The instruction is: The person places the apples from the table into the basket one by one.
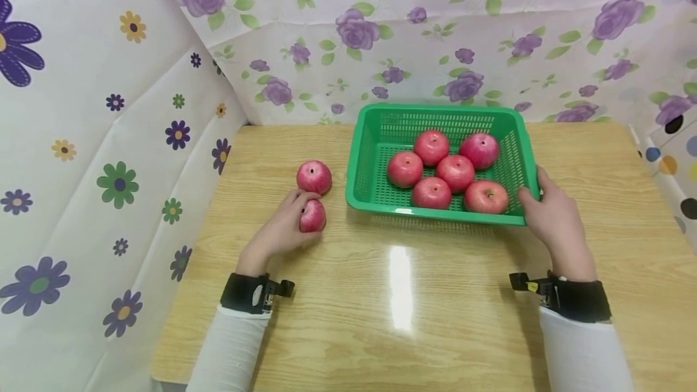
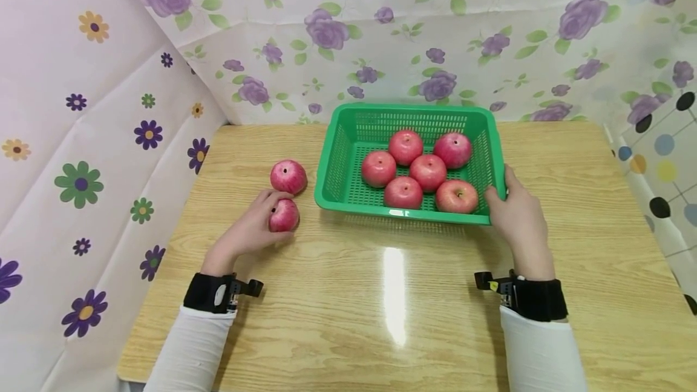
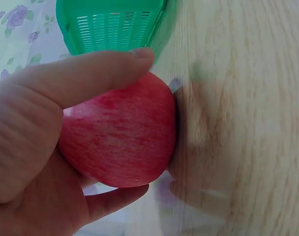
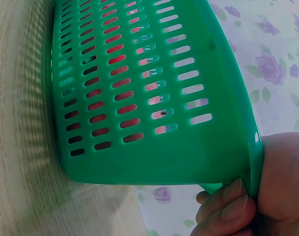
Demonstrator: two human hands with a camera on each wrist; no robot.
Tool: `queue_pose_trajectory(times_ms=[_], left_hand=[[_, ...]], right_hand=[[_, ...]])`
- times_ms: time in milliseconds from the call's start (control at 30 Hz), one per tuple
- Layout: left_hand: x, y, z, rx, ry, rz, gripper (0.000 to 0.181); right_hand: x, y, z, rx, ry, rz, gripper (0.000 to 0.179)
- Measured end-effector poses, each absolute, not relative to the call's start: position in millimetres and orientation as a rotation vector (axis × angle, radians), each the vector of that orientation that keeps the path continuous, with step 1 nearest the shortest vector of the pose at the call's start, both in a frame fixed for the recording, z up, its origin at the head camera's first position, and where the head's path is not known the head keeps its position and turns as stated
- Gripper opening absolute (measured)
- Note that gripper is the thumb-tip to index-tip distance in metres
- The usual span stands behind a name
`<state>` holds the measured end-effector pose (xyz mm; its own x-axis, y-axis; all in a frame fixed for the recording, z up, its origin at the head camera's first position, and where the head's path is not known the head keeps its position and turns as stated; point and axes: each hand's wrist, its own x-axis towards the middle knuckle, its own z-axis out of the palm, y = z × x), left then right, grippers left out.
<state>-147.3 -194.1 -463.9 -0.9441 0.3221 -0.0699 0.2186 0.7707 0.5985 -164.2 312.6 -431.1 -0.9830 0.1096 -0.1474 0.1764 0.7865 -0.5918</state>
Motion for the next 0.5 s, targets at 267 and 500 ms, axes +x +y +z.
queue_pose_trajectory(times_ms=[267,500], left_hand=[[-146.4,-193.5,-465.8,0.43,2.835,0.886,0.077],[-147.5,-192.8,-465.2,0.45,2.852,0.876,0.076]], right_hand=[[-164.3,312.3,-432.2,0.222,2.878,-0.986,0.069],[-164.5,313.5,-433.7,0.233,2.87,-0.99,0.069]])
